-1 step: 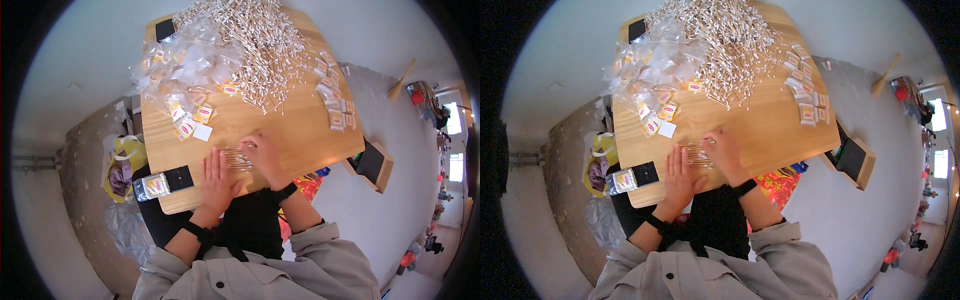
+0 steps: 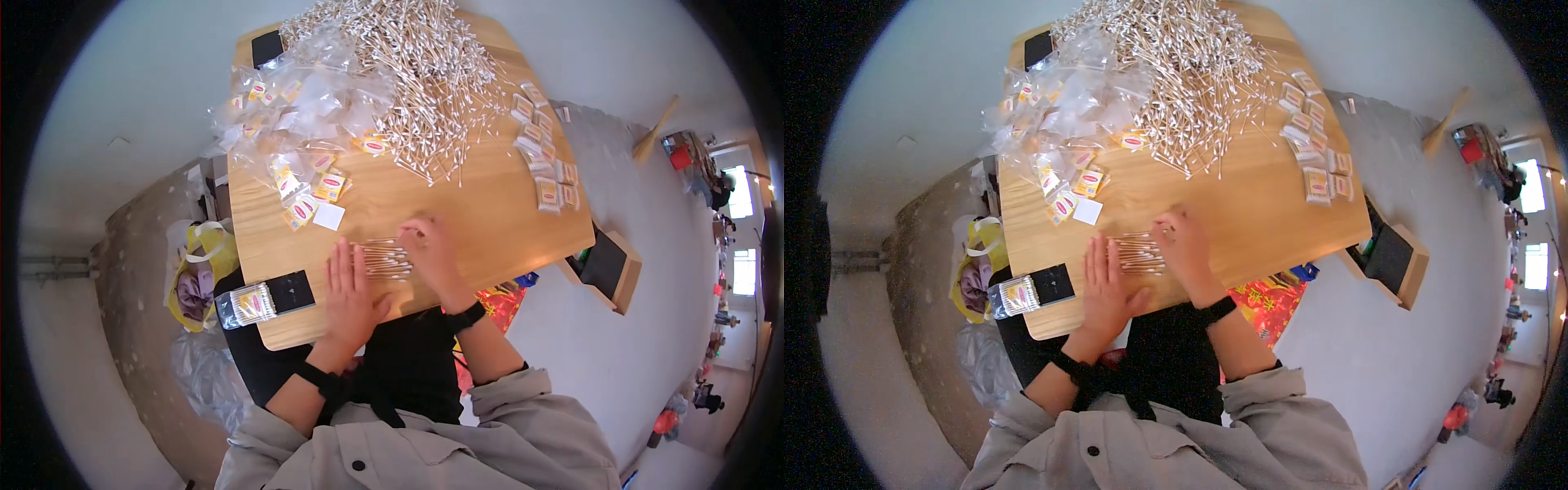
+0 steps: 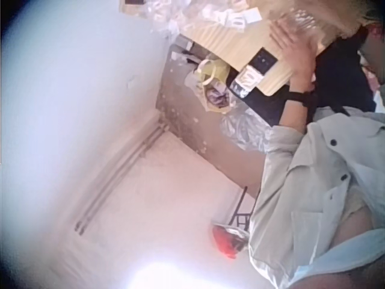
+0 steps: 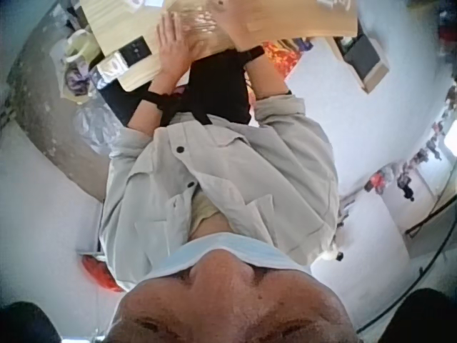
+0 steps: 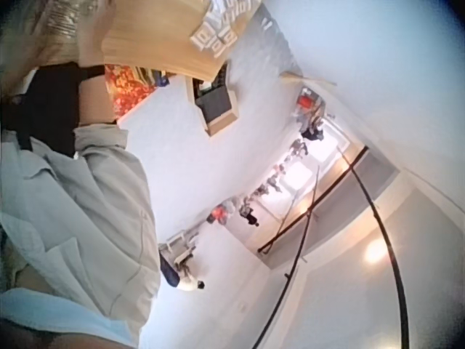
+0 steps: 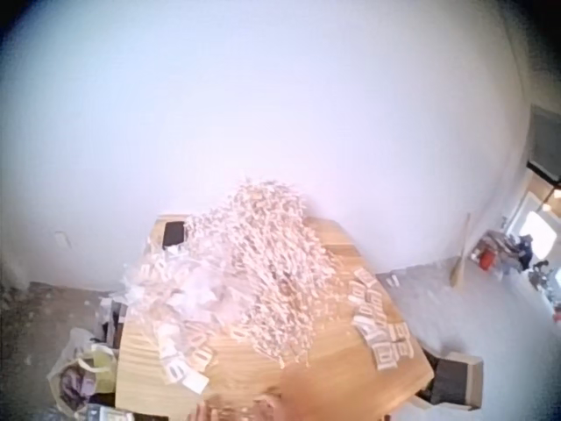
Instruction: Sorting and packing cotton swabs into small plastic containers.
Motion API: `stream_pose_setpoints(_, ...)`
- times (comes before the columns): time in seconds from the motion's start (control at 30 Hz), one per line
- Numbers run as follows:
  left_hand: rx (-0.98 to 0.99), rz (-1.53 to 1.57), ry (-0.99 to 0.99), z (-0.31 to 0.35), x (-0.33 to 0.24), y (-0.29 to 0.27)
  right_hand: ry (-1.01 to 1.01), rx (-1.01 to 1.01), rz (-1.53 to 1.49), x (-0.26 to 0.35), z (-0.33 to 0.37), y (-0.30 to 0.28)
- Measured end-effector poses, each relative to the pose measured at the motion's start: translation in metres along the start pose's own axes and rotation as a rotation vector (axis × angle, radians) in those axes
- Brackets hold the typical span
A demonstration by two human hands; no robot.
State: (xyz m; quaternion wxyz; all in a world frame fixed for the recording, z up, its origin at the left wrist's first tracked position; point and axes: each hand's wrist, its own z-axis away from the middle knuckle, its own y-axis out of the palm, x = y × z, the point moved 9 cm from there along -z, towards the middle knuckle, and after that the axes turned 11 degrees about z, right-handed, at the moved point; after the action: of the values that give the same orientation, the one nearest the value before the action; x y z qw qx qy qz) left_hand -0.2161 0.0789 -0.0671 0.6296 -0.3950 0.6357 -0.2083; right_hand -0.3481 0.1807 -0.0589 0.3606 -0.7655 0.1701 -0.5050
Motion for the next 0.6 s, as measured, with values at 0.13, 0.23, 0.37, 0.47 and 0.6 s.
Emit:
stream_pose_setpoints(0.13,0.078,0.023,0.024,-0.021,-0.003,-0.012,0.305,-0.038,-0.337,-0.026,0.017,0.0)
stream_pose_setpoints(0.23,0.185,0.044,0.11,-0.029,0.0,0.001,0.243,-0.101,-0.335,-0.013,0.023,-0.003)
stream_pose_setpoints(0.37,0.229,0.043,0.116,-0.021,-0.009,0.01,0.258,-0.085,-0.518,-0.019,0.031,0.027)
stream_pose_setpoints(0.47,0.13,0.079,0.122,-0.013,-0.008,0.006,0.24,-0.041,-0.61,-0.006,0.034,0.031)
stream_pose_setpoints(0.6,0.069,-0.072,-0.067,-0.005,0.006,-0.007,0.275,-0.122,-0.739,-0.017,0.037,0.023)
